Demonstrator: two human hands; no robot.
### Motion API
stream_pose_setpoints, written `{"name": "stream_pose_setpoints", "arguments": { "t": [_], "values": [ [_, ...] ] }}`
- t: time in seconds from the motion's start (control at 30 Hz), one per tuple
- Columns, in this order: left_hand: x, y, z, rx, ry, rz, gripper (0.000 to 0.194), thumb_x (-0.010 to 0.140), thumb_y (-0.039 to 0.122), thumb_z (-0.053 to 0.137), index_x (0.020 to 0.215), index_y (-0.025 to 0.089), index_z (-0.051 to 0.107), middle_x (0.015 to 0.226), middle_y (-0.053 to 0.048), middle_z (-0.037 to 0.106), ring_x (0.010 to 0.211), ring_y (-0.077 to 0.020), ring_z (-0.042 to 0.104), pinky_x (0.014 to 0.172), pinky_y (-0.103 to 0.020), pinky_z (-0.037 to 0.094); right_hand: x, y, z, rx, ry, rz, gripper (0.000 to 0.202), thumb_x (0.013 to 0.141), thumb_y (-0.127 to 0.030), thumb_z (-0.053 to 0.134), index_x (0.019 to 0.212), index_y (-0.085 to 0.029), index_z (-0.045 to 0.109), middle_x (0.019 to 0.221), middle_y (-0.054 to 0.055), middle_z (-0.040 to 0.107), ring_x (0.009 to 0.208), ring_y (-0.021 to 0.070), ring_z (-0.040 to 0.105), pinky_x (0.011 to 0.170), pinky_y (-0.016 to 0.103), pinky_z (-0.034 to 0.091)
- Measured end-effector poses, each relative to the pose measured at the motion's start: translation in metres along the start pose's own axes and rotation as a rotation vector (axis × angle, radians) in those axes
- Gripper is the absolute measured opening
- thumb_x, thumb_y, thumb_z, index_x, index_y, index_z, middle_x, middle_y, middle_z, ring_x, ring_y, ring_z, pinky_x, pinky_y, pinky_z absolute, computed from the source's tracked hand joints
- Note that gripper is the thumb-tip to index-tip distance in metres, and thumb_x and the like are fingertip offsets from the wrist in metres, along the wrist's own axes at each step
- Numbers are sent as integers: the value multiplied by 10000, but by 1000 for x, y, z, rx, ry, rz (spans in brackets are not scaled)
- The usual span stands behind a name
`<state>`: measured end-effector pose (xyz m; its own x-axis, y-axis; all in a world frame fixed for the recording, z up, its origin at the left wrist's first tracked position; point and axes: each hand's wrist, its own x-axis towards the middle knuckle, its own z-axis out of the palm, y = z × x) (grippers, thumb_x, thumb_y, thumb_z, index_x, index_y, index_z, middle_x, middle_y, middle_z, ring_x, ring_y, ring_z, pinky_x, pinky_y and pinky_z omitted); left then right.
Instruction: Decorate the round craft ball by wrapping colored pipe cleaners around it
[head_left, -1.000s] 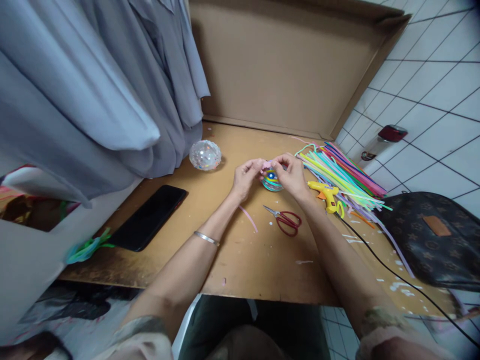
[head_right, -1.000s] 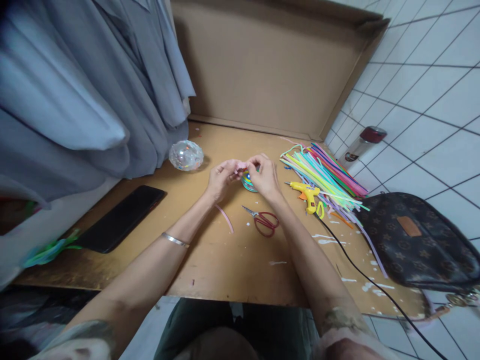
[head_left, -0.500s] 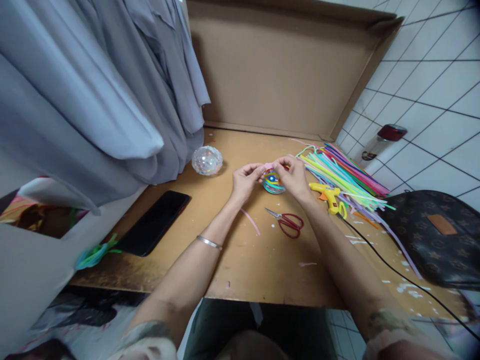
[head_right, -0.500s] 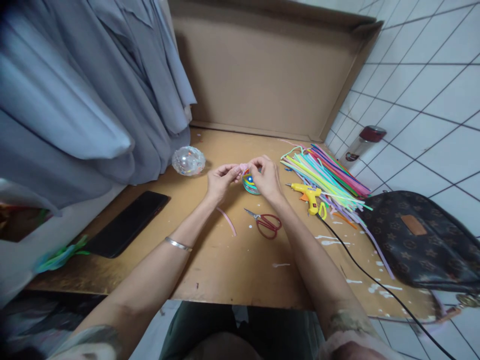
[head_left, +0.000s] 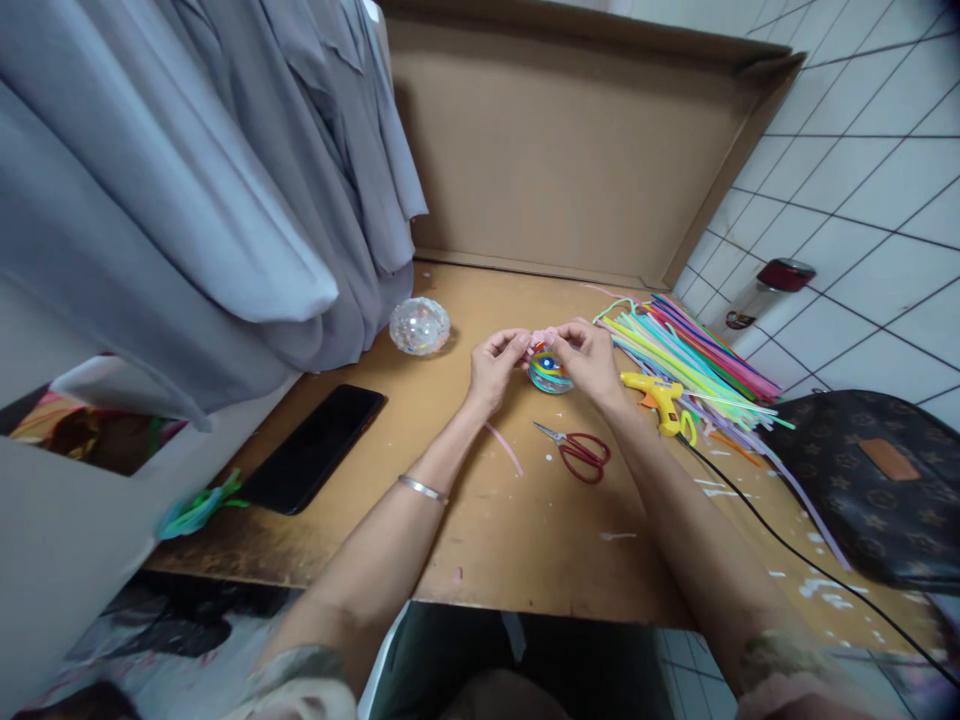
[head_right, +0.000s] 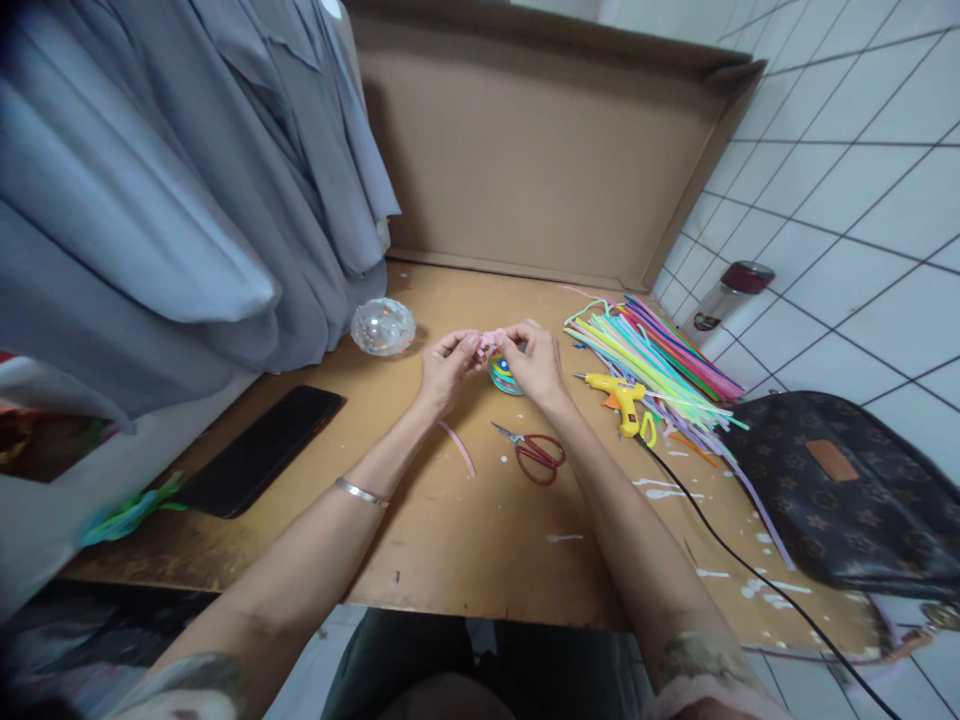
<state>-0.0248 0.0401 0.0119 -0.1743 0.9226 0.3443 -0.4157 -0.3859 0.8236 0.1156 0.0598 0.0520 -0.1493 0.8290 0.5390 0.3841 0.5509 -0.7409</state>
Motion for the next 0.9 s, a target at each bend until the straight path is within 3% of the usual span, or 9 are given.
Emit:
{"name": "stream_pose_setpoints", "arguments": {
  "t": [0.37, 0.6, 0.9],
  "values": [
    [-4, 9, 6, 81, 8, -2, 405, 601, 515, 859, 676, 149, 702, 612, 9, 640, 537, -76, 515, 558, -226, 463, -2, -9, -6, -66, -97, -41, 220, 842, -328, 601, 719, -190, 720, 718, 20, 668, 712, 164, 602, 704, 303, 459],
    [-6, 6, 6, 90, -17, -36, 401, 604, 498, 853, 675, 146, 676, 587, 26, 596, 526, -65, 486, 551, -218, 436, -1, -8, -7, -69, -42, -69, 116, 767, -262, 619, 692, -194, 676, 722, 18, 653, 719, 163, 587, 707, 300, 459],
    [-6, 1, 4, 55, -39, -54, 382, 648, 508, 814, 717, 159, 675, 622, 14, 616, 542, -75, 509, 537, -210, 434, -1, -5, -1, -10, -1, 19, 116, 745, -245, 605, 660, -181, 651, 705, 24, 649, 697, 163, 586, 713, 319, 465]
  ]
}}
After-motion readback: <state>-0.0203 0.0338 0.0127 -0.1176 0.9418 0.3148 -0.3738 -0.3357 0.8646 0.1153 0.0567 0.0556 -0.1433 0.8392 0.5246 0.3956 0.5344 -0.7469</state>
